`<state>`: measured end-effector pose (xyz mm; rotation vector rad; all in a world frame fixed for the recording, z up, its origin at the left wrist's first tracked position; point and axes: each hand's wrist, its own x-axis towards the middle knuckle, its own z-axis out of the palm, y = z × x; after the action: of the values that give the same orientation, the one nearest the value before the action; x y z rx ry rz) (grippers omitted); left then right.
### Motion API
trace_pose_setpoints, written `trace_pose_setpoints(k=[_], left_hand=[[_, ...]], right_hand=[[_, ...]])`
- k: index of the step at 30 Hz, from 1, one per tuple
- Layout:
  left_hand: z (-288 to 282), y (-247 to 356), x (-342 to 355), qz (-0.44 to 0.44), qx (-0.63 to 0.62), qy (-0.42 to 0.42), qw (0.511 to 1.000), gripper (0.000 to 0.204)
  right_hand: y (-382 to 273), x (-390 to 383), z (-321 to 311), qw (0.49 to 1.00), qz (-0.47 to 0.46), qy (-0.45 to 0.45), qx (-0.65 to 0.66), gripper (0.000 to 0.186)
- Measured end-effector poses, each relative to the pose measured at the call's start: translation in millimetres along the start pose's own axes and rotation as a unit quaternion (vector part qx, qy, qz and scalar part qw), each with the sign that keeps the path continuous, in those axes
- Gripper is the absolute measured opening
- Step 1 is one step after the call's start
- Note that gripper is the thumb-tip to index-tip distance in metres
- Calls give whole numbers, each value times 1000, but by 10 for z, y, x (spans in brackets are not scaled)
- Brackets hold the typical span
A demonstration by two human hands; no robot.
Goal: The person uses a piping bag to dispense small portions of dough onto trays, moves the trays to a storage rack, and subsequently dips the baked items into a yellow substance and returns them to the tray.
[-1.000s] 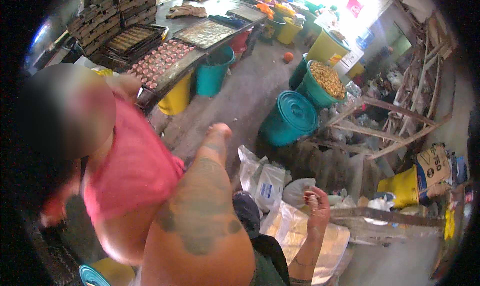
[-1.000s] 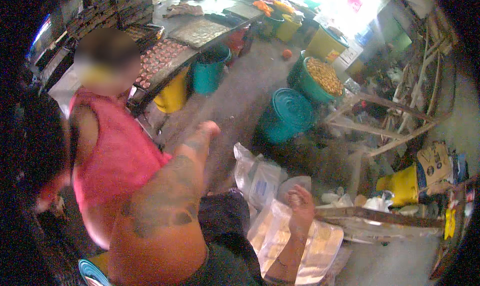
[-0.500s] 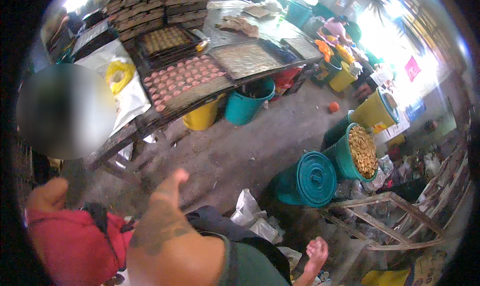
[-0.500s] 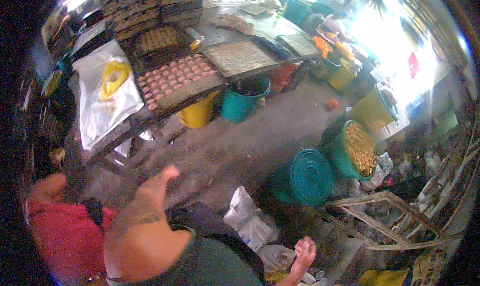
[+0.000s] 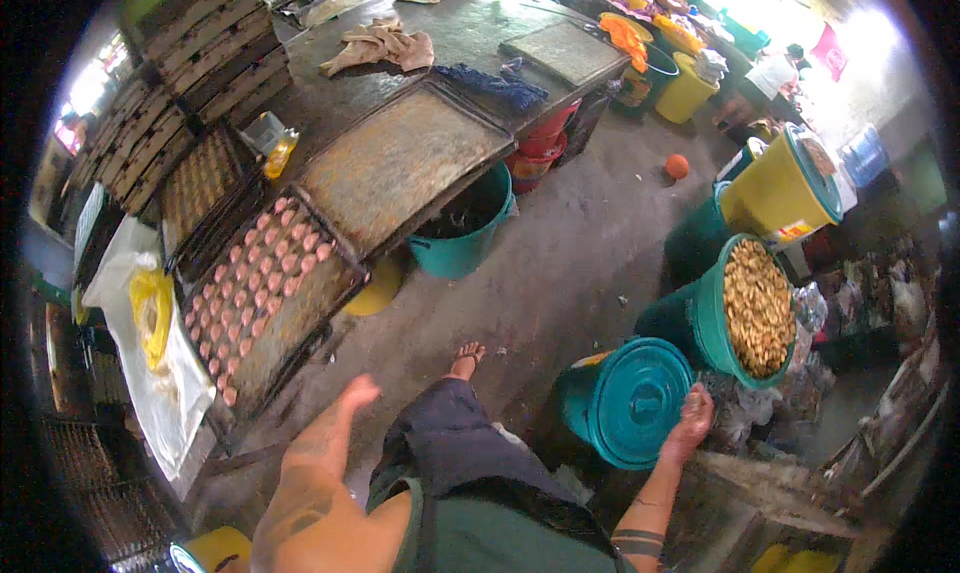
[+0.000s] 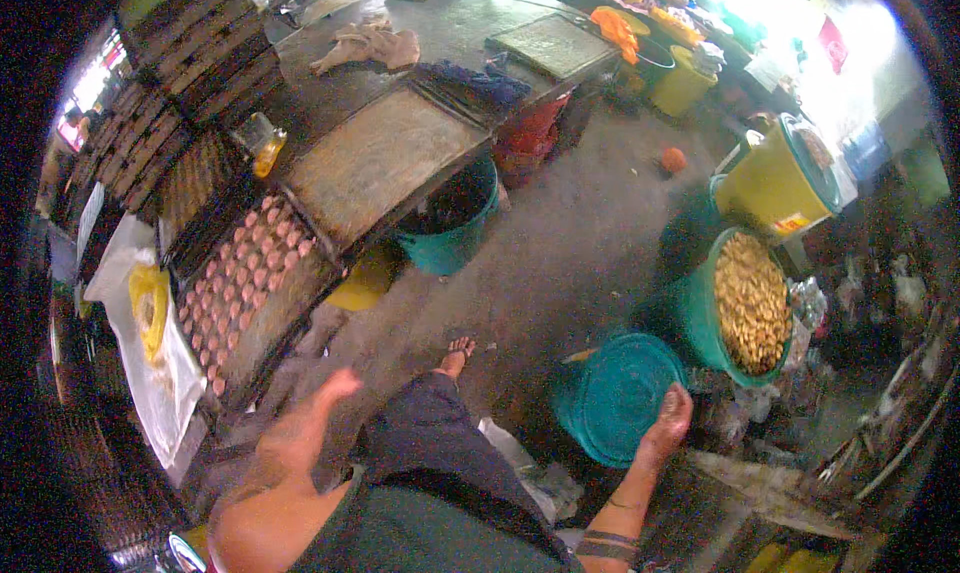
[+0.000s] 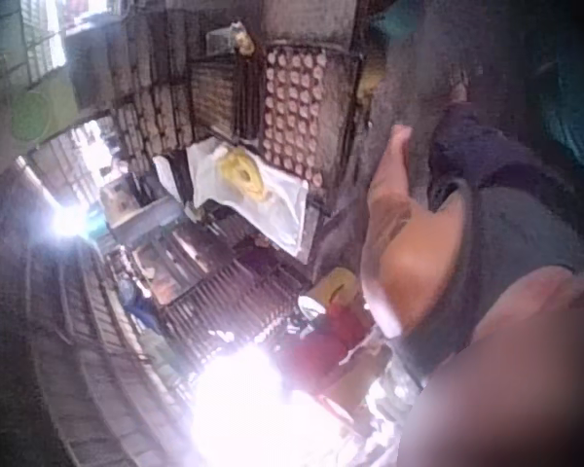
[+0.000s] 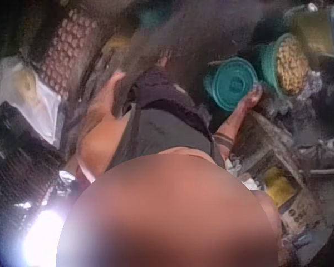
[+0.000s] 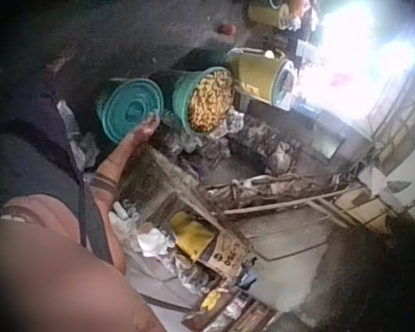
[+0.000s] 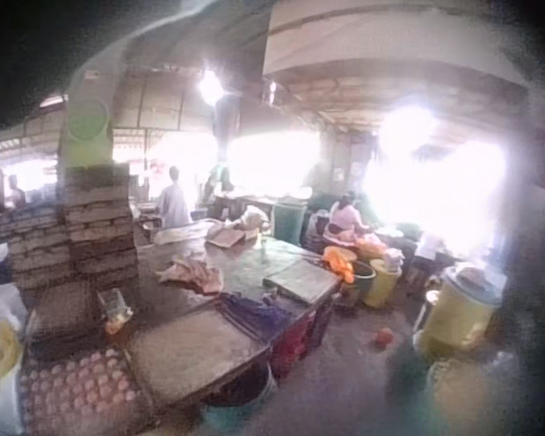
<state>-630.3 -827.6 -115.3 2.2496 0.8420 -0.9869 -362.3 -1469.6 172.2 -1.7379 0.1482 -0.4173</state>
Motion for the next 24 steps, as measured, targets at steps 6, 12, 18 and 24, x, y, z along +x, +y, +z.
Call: trace_pose_setpoints(k=[6, 12, 18, 24], left_hand=[[-2390, 4583, 344, 382, -42, 34, 923, 50], [-4045, 7245, 7, 488, -158, -23, 858, 42], [-4137, 8533, 1035, 600, 118, 4, 792, 60], [-4851, 10130, 1157, 443, 130, 73, 884, 83]], right_hand=[[1490, -816, -472, 904, 190, -345, -164, 24], [1511, 225, 30, 844, 414, -263, -218, 30], [2382, 2210, 638, 830, 488, -203, -178, 31], [3237, 4556, 1007, 842, 369, -302, -252, 34]])
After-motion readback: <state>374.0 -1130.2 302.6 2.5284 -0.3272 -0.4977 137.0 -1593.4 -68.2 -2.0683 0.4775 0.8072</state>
